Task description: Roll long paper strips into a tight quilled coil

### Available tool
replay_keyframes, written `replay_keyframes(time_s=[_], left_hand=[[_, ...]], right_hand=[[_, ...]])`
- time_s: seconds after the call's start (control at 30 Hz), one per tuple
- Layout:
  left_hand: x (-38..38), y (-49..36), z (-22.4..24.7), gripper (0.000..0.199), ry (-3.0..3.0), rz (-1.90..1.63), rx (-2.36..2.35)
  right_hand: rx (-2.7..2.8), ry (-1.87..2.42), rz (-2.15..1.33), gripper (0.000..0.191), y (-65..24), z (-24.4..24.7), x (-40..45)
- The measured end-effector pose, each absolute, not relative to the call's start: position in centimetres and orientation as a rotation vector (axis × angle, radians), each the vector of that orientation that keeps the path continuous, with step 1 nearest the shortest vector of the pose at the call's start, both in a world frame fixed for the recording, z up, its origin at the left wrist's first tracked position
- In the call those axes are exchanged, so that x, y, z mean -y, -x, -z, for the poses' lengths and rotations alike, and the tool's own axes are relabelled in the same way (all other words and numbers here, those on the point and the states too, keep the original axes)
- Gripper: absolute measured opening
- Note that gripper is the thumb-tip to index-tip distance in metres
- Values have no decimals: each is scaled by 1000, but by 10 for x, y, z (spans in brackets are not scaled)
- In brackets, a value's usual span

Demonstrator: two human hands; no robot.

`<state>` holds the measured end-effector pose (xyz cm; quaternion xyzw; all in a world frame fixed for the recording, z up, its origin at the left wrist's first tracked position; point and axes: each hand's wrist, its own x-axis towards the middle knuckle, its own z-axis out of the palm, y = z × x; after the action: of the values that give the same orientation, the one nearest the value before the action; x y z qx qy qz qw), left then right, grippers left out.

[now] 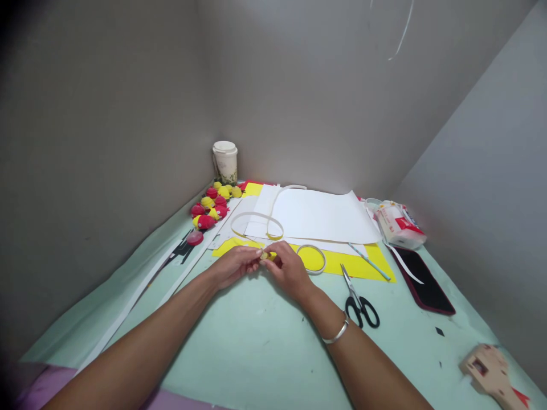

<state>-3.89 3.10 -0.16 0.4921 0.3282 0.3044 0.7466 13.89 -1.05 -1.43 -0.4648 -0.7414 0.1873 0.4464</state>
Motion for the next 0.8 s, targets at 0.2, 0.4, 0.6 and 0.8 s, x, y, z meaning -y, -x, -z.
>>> replay_keyframes(time_s=[0.2,0.4,0.6,0.8], left_hand=[[-31,39,1,31,-1081,-675,-721],[-30,38,0,30,-1070,-682,-718],[-30,37,1,31,-1051,-686,-709],[-30,37,2,30,-1061,-679,-698]], right_hand=[[1850,1139,-480,15,-140,15,10],[1872,1161,-440,17,-141,14,11],[1810,1226,-425,21,-141,19,10],[1841,1171,-419,15,-143,19,9]])
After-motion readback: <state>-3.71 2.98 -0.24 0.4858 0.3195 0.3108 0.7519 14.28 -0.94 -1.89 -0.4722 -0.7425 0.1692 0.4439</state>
